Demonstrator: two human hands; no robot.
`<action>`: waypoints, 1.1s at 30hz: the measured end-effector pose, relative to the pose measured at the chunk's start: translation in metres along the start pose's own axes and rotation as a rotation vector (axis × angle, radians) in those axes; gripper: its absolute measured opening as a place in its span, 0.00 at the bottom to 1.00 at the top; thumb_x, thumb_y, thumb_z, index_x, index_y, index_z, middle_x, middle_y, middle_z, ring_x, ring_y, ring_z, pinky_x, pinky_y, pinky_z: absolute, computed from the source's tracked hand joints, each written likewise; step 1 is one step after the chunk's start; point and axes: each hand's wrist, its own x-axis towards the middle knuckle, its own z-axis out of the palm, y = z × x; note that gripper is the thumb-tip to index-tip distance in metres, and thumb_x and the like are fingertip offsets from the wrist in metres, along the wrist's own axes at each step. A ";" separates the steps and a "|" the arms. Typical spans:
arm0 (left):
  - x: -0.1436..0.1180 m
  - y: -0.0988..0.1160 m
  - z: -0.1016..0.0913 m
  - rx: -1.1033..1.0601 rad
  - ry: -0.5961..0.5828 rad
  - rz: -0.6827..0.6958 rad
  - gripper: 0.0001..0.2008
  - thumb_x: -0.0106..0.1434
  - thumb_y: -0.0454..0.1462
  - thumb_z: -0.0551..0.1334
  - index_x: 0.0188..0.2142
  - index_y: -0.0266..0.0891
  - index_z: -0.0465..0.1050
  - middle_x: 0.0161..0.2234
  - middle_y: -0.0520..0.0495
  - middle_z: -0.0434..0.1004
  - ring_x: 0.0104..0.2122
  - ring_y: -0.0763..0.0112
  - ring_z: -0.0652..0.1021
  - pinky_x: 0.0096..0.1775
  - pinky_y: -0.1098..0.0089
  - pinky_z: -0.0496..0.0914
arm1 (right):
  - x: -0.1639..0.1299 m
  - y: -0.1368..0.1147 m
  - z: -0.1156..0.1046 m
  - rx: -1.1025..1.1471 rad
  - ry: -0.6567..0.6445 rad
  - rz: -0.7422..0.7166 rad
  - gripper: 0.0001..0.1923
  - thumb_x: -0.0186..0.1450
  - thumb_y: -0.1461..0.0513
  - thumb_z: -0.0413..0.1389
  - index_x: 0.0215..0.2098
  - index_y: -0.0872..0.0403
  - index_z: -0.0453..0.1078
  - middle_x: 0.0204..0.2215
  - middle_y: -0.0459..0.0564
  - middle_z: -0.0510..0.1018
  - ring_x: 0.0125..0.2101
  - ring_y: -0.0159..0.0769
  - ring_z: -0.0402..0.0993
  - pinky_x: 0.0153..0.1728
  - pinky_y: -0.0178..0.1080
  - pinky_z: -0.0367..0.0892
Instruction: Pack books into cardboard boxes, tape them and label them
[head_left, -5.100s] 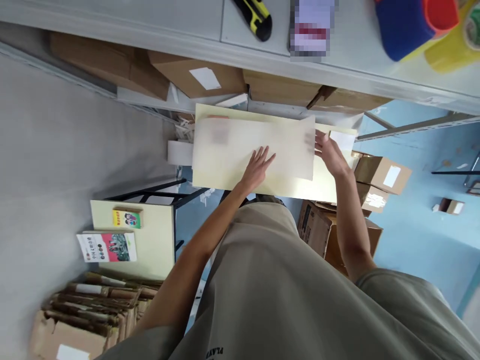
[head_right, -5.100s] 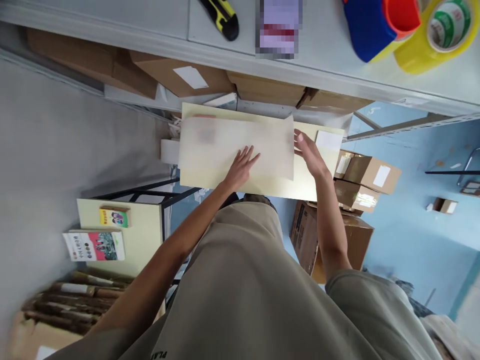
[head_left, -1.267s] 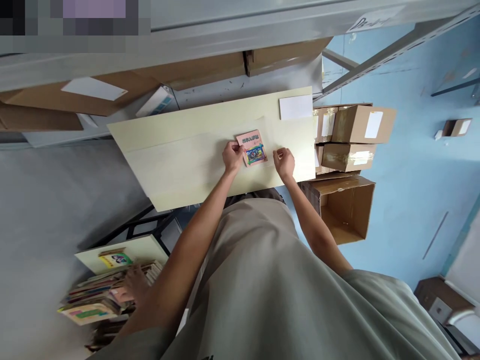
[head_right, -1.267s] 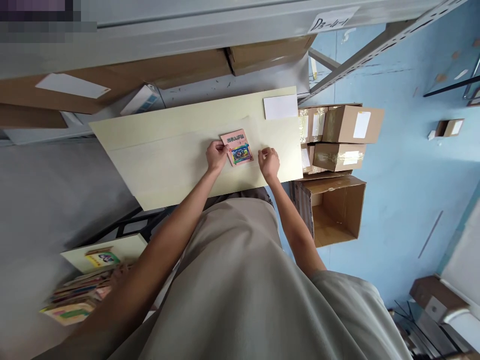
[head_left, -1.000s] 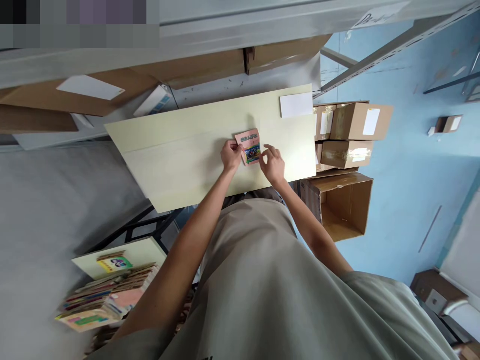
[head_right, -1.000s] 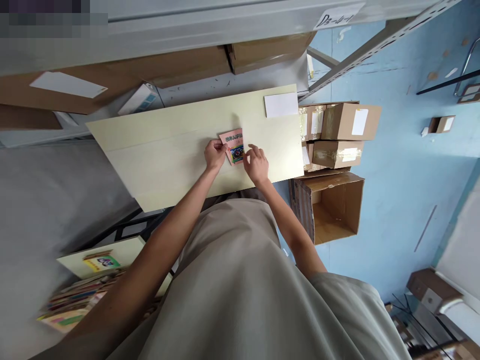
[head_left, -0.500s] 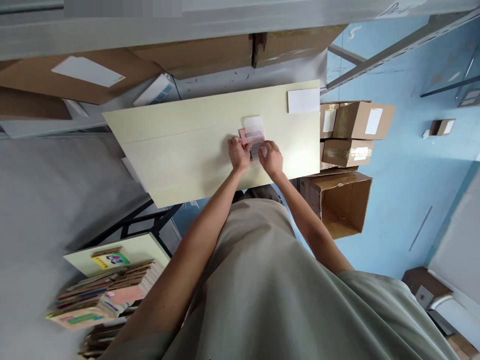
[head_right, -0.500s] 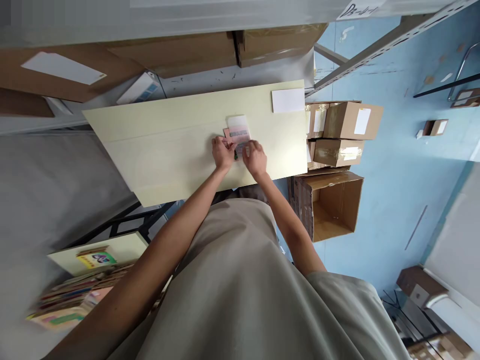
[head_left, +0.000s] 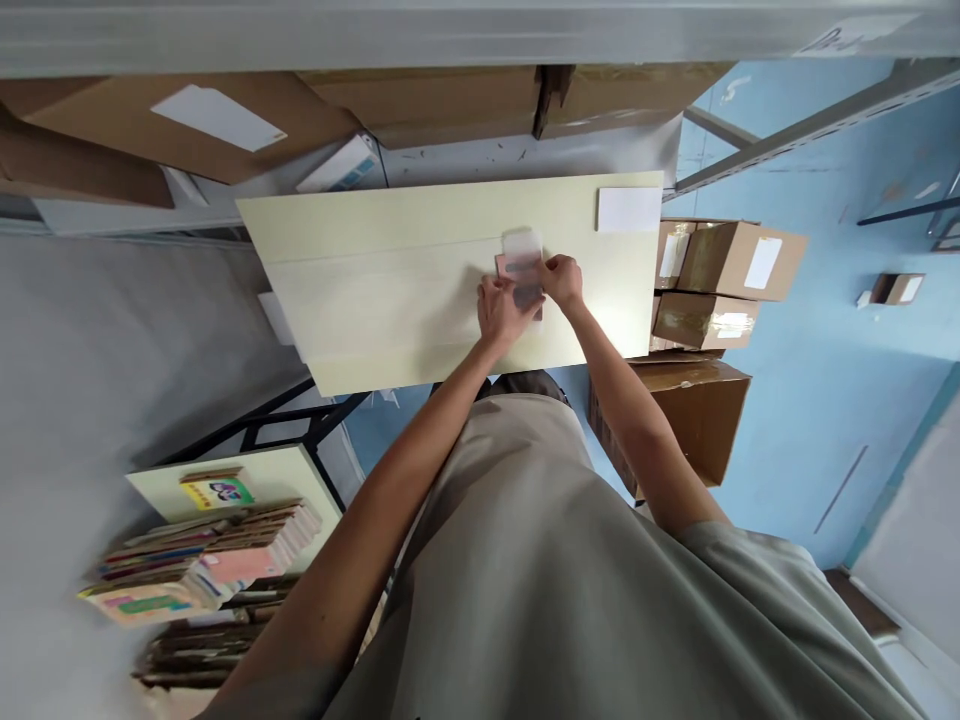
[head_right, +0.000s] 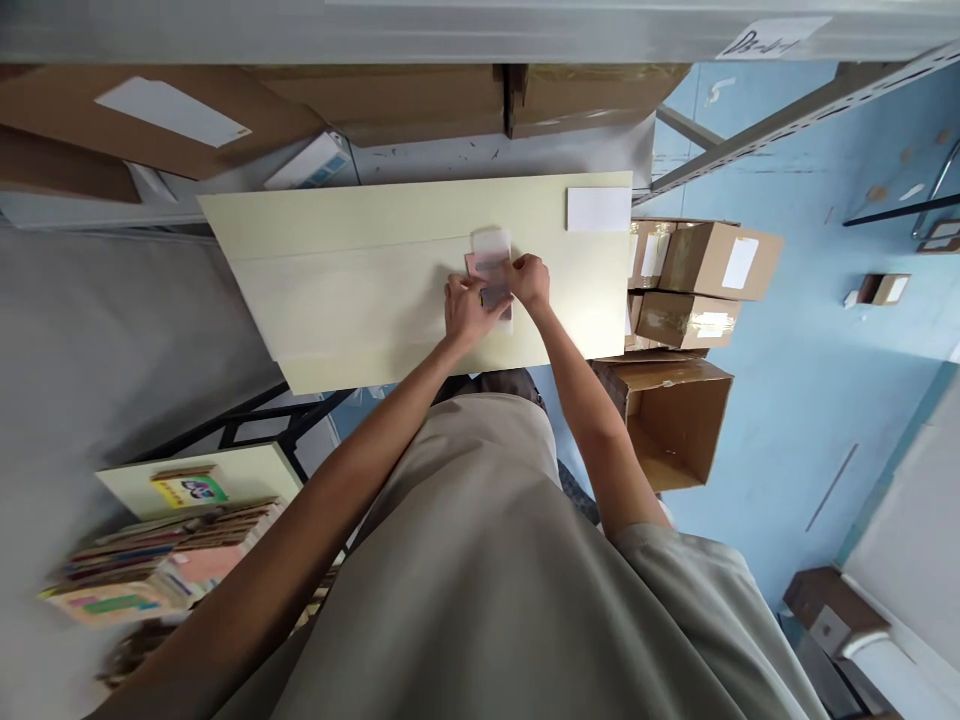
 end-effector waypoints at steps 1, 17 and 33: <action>-0.004 0.007 -0.002 0.018 -0.019 -0.025 0.22 0.68 0.47 0.84 0.50 0.40 0.81 0.60 0.29 0.79 0.65 0.38 0.79 0.70 0.40 0.76 | -0.002 -0.003 -0.003 0.009 -0.021 0.001 0.12 0.77 0.55 0.60 0.36 0.49 0.75 0.31 0.53 0.87 0.43 0.49 0.89 0.55 0.48 0.81; -0.034 0.025 -0.018 -0.104 0.000 -0.144 0.13 0.74 0.30 0.69 0.55 0.43 0.80 0.52 0.38 0.90 0.51 0.49 0.90 0.60 0.51 0.84 | 0.044 -0.066 -0.040 -0.761 -0.577 -0.891 0.15 0.80 0.59 0.60 0.56 0.52 0.88 0.62 0.59 0.88 0.73 0.58 0.76 0.80 0.65 0.63; -0.071 -0.042 -0.029 -0.475 0.315 -0.552 0.08 0.77 0.37 0.70 0.48 0.45 0.71 0.50 0.39 0.88 0.52 0.61 0.89 0.52 0.65 0.85 | 0.086 -0.099 0.035 -0.273 -0.527 -0.573 0.16 0.72 0.48 0.74 0.42 0.52 0.85 0.42 0.51 0.87 0.56 0.54 0.83 0.69 0.58 0.76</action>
